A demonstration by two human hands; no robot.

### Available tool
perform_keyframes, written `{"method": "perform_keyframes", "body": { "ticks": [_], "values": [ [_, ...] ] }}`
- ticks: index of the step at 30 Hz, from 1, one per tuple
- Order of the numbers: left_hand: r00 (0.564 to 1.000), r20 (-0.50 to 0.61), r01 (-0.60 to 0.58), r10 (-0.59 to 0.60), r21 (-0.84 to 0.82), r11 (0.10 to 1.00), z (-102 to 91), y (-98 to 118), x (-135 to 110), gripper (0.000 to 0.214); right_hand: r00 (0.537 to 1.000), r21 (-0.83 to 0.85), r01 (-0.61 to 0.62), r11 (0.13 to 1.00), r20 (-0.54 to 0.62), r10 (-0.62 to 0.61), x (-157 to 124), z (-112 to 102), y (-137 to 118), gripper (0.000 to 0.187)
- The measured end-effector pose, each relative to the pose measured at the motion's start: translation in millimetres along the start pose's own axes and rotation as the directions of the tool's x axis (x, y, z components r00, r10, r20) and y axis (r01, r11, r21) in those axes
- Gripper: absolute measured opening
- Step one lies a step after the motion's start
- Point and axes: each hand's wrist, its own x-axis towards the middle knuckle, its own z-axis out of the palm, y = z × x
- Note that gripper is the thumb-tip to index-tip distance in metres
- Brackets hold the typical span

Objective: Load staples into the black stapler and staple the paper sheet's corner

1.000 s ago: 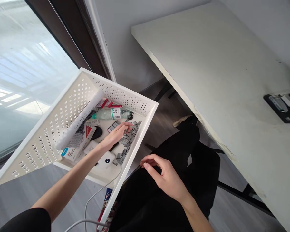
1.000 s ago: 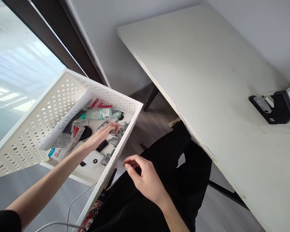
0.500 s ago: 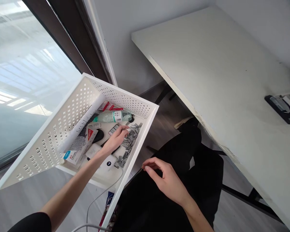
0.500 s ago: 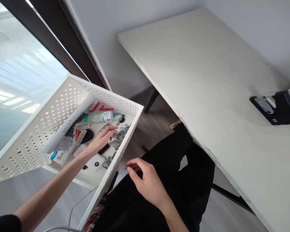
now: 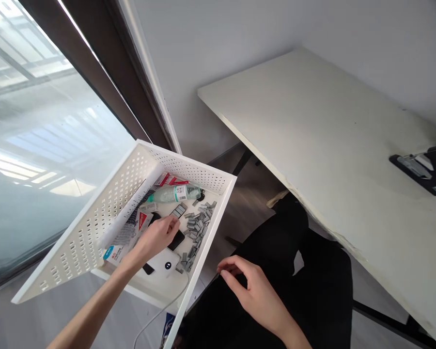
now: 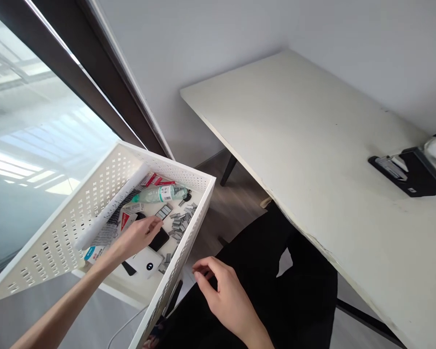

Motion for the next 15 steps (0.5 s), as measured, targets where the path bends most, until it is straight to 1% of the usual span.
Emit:
{"method": "perform_keyframes", "body": {
  "ticks": [2,3,5,7,10,15],
  "values": [
    [0.998,-0.027,0.066,-0.061,0.216,0.974,2.4,-7,3,0.035,1.000,0.007,0.010,1.000,-0.003,-0.010,-2,-1,1,0.027],
    [0.995,-0.060,0.096,-0.082,0.274,0.957,3.7,-10,4,0.033,1.000,0.011,0.013,1.000,-0.008,-0.013,-3,-2,2,0.027],
    [0.988,-0.124,0.130,-0.095,0.319,0.939,6.3,-13,9,0.034,1.000,0.016,0.016,1.000,-0.016,-0.016,-5,-5,5,0.028],
    [0.984,-0.161,0.134,-0.079,0.363,0.922,9.1,-12,16,0.038,1.000,0.023,0.016,1.000,-0.023,-0.015,-8,-7,9,0.029],
    [0.984,-0.175,0.114,-0.043,0.424,0.898,13.8,-8,27,0.039,1.000,0.030,0.009,0.999,-0.029,-0.008,-14,-10,15,0.031],
    [0.982,-0.188,0.104,-0.014,0.477,0.873,19.8,-5,41,0.033,0.998,0.033,0.023,0.999,-0.063,-0.021,-24,-16,26,0.034]
  ]
}}
